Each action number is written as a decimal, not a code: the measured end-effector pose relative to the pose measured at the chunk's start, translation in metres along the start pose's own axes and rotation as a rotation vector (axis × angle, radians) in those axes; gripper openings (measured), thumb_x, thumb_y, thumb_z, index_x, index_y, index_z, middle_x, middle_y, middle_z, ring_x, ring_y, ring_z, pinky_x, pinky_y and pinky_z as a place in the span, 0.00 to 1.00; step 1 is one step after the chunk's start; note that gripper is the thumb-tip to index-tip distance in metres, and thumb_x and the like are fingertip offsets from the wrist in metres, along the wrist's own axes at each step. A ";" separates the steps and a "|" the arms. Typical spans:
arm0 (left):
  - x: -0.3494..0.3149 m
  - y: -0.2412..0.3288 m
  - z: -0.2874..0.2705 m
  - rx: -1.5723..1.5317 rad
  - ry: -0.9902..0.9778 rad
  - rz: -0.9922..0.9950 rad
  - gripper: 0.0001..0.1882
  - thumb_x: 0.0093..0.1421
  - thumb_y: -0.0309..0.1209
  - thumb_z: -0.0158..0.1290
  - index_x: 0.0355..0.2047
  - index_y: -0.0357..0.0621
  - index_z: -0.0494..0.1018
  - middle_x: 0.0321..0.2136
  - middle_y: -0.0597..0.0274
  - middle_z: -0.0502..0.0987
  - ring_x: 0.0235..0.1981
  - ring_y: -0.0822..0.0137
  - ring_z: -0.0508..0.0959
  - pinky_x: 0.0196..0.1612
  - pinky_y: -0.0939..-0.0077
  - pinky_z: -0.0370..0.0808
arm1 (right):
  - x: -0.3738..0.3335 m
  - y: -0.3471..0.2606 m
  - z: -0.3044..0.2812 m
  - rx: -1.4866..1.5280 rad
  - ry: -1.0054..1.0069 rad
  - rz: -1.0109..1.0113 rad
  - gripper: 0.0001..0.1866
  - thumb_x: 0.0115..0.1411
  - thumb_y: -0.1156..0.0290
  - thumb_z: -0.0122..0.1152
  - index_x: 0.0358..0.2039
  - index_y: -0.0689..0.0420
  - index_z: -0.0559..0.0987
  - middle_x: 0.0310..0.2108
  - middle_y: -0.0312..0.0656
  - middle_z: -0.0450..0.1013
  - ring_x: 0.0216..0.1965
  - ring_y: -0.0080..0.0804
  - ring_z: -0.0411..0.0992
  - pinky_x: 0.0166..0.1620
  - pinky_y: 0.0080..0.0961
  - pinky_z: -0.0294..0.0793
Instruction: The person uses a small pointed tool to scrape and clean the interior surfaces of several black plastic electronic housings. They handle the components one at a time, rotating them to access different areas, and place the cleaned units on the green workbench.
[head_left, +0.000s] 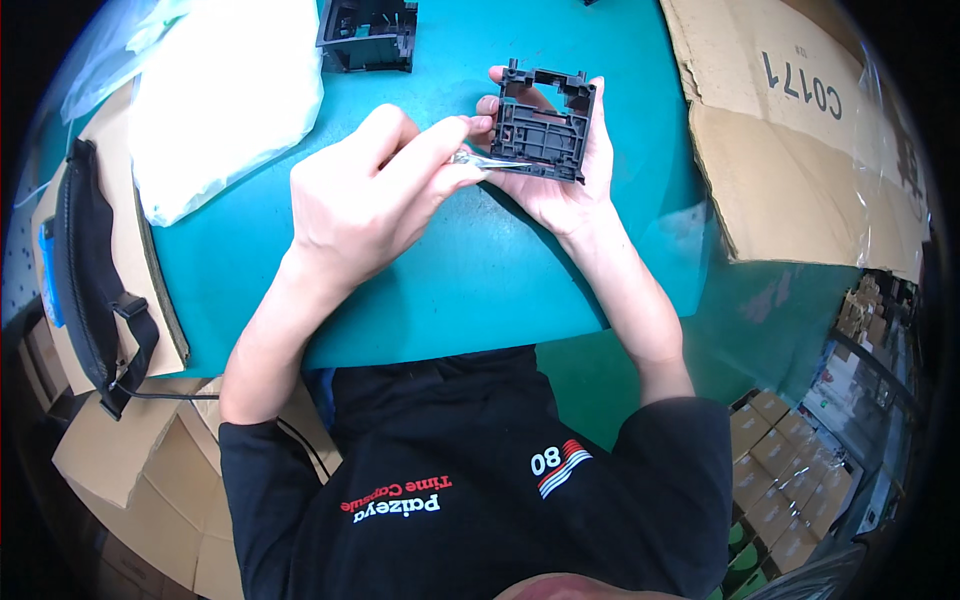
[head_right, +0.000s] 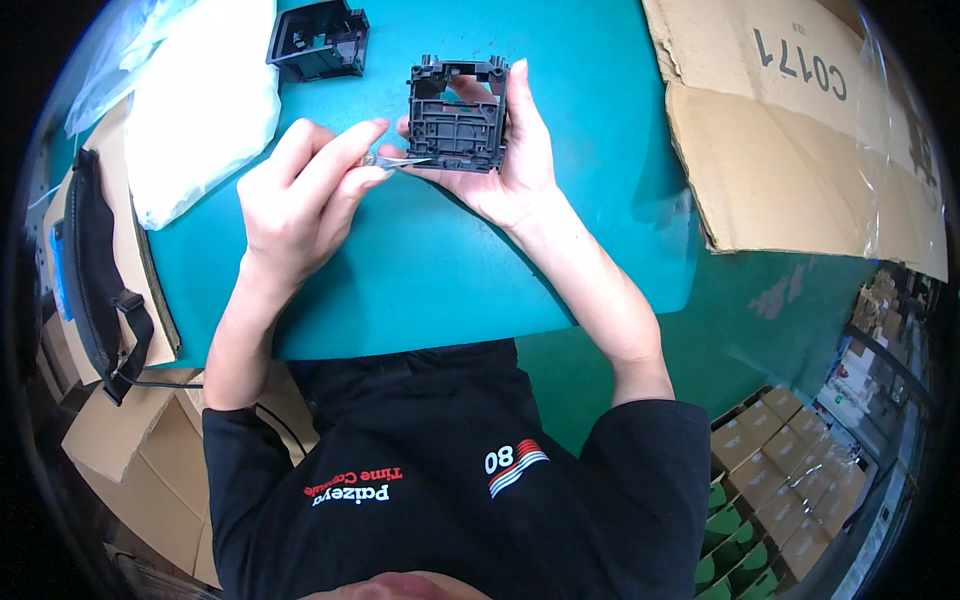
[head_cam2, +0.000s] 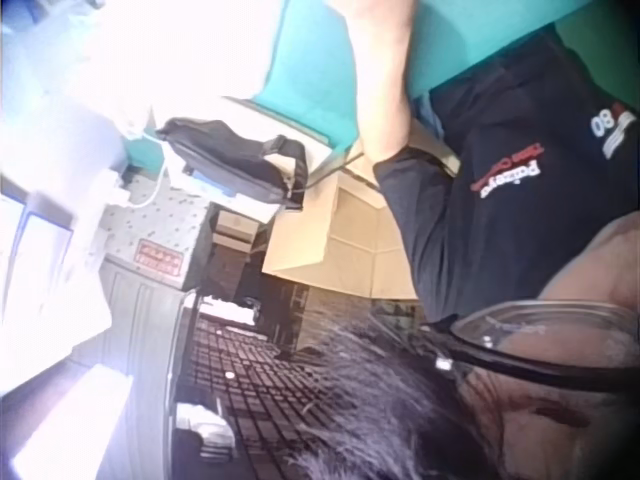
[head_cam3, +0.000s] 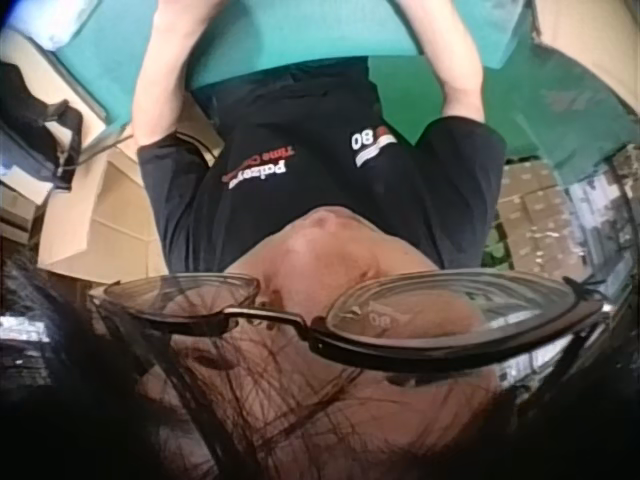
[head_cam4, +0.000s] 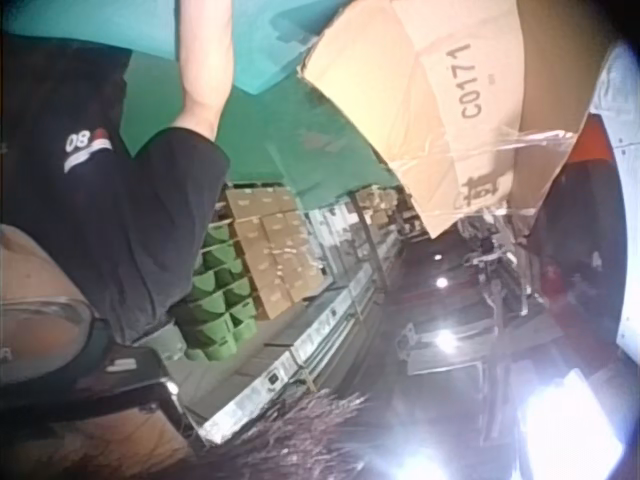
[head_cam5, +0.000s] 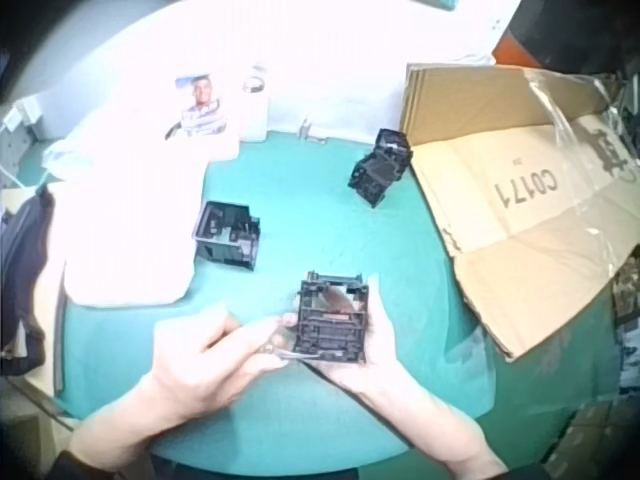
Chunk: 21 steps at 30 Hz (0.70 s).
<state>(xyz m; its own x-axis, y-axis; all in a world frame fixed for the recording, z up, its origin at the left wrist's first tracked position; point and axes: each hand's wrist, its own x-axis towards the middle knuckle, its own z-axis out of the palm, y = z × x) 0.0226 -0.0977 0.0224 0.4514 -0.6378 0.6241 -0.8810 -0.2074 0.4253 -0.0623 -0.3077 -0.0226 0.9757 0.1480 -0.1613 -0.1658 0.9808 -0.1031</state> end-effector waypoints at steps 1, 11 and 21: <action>-0.001 -0.002 0.000 -0.007 0.013 -0.005 0.22 0.56 0.41 0.69 0.48 0.47 0.82 0.24 0.66 0.71 0.19 0.69 0.74 0.21 0.75 0.71 | 0.000 0.000 0.001 -0.022 0.054 -0.010 0.37 0.66 0.31 0.53 0.62 0.47 0.73 0.57 0.51 0.74 0.57 0.53 0.75 0.58 0.74 0.73; 0.002 0.004 -0.007 -0.370 -0.075 -0.251 0.46 0.41 0.44 0.79 0.60 0.44 0.75 0.45 0.56 0.75 0.35 0.66 0.77 0.38 0.72 0.78 | -0.009 0.002 0.034 -1.792 -0.040 -0.819 0.53 0.40 0.66 0.89 0.67 0.58 0.69 0.53 0.46 0.76 0.46 0.35 0.79 0.45 0.32 0.84; -0.014 -0.001 0.004 -0.906 -0.035 -0.384 0.45 0.46 0.21 0.74 0.64 0.37 0.65 0.55 0.49 0.75 0.49 0.66 0.80 0.29 0.88 0.70 | -0.013 -0.013 0.025 -1.732 -0.292 -1.005 0.59 0.34 0.63 0.92 0.65 0.66 0.67 0.56 0.51 0.73 0.53 0.39 0.76 0.53 0.33 0.79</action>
<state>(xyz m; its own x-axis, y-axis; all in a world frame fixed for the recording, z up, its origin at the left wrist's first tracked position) 0.0166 -0.0916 0.0107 0.6667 -0.6706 0.3251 -0.2266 0.2332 0.9457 -0.0692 -0.3189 0.0056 0.7510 -0.0787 0.6556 0.5812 -0.3922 -0.7130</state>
